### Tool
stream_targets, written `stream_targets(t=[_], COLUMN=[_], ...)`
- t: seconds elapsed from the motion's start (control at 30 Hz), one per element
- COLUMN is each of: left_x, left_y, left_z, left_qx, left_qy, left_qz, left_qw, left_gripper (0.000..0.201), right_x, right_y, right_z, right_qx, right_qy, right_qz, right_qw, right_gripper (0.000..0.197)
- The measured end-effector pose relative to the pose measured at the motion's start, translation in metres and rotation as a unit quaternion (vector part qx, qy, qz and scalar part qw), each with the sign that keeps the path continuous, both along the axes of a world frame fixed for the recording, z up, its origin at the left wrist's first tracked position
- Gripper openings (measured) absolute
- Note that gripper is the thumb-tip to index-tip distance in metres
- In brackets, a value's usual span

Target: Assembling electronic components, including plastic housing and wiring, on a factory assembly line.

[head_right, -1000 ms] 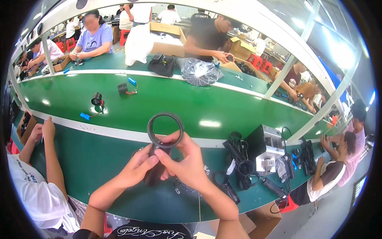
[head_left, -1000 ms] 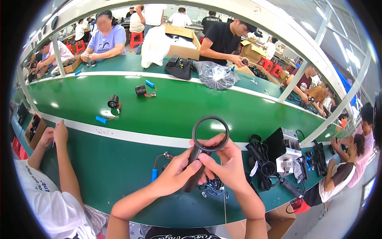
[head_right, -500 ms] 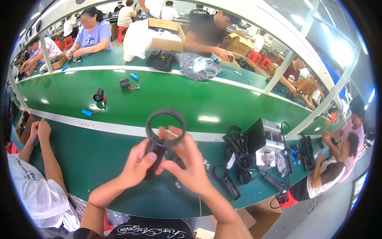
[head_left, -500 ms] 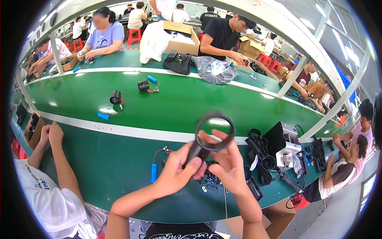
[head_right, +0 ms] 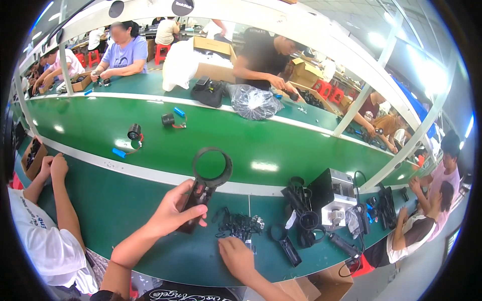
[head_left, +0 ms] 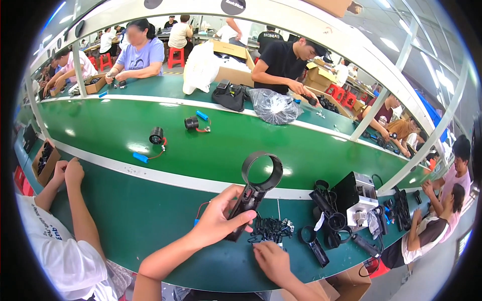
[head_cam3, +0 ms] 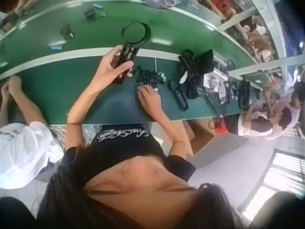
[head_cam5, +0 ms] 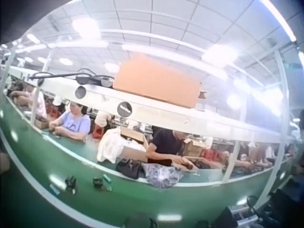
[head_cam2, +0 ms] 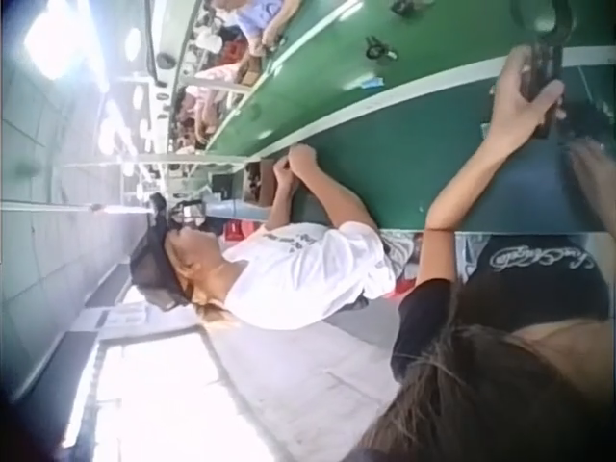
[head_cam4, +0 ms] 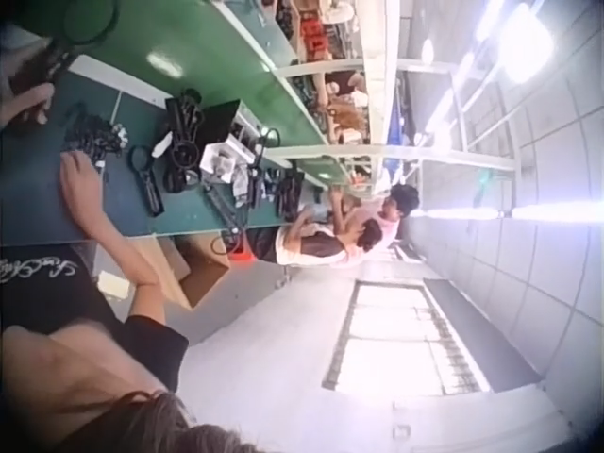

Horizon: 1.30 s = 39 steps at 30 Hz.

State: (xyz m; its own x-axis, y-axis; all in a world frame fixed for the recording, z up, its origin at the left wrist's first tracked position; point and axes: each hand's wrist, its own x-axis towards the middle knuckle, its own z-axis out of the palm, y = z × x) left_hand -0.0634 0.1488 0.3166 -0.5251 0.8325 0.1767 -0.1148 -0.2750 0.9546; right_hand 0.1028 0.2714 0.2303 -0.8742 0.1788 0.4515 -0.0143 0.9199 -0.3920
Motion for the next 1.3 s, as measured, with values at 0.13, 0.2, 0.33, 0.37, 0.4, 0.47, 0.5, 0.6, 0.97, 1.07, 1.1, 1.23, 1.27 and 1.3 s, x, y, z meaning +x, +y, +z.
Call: stream_targets(t=[0.13,0.2,0.33,0.37,0.4,0.47,0.5,0.6,0.97,1.07,1.1,1.23,1.27,1.3], left_x=[0.007,0.012,0.011,0.012,0.013,0.016,0.018,0.021,0.035,0.039,0.041,0.045,0.046,0.049], left_y=[0.003,0.002,0.009,0.009,0.009,0.007,0.004,-0.001,-0.004,-0.003,-0.003,-0.002,-0.003,-0.005], left_z=[0.002,0.002,-0.003,-0.003,-0.004,-0.001,0.002,0.009,0.012,0.011,0.011,0.004,0.002,0.002], left_qx=[0.014,0.028,-0.001,0.0,0.008,0.02,0.02,0.023,0.038,0.037,0.038,0.046,0.047,0.047], left_qy=[-0.061,-0.069,-0.099,-0.097,-0.102,-0.102,-0.102,-0.076,-0.102,-0.074,-0.072,-0.013,0.003,0.004], left_qz=[-0.009,0.004,-0.007,-0.004,-0.004,-0.003,-0.002,-0.001,-0.051,-0.045,-0.046,-0.038,-0.044,-0.044], left_qw=[0.998,0.997,0.995,0.995,0.995,0.995,0.995,0.997,0.993,0.996,0.996,0.998,0.998,0.998], left_gripper=[0.032,0.029,0.026,0.026,0.026,0.029,0.029,0.032,0.033,0.035,0.035,0.037,0.037,0.037], right_x=[-0.02,-0.031,-0.057,-0.061,-0.065,-0.069,-0.07,-0.07,-0.058,-0.052,-0.05,-0.047,-0.047,-0.048], right_y=[0.016,0.02,0.025,0.026,0.025,0.024,0.023,0.021,0.03,0.027,0.026,0.017,0.013,0.01], right_z=[0.068,0.088,0.105,0.106,0.106,0.103,0.104,0.106,0.102,0.104,0.106,0.121,0.124,0.125], right_qx=[-0.317,-0.448,-0.549,-0.549,-0.579,-0.627,-0.627,-0.637,-0.496,-0.436,-0.434,-0.336,-0.342,-0.342], right_qy=[0.064,0.087,0.115,0.115,0.122,0.121,0.121,0.123,0.163,0.2,0.202,0.159,0.146,0.146], right_qz=[0.068,0.126,0.183,0.186,0.212,0.223,0.224,0.241,0.248,0.239,0.239,0.148,0.142,0.142], right_qw=[0.944,0.881,0.807,0.807,0.778,0.737,0.736,0.722,0.816,0.845,0.845,0.916,0.918,0.917], right_gripper=[0.016,0.014,0.015,0.015,0.015,0.016,0.016,0.016,0.021,0.023,0.023,0.022,0.023,0.023])
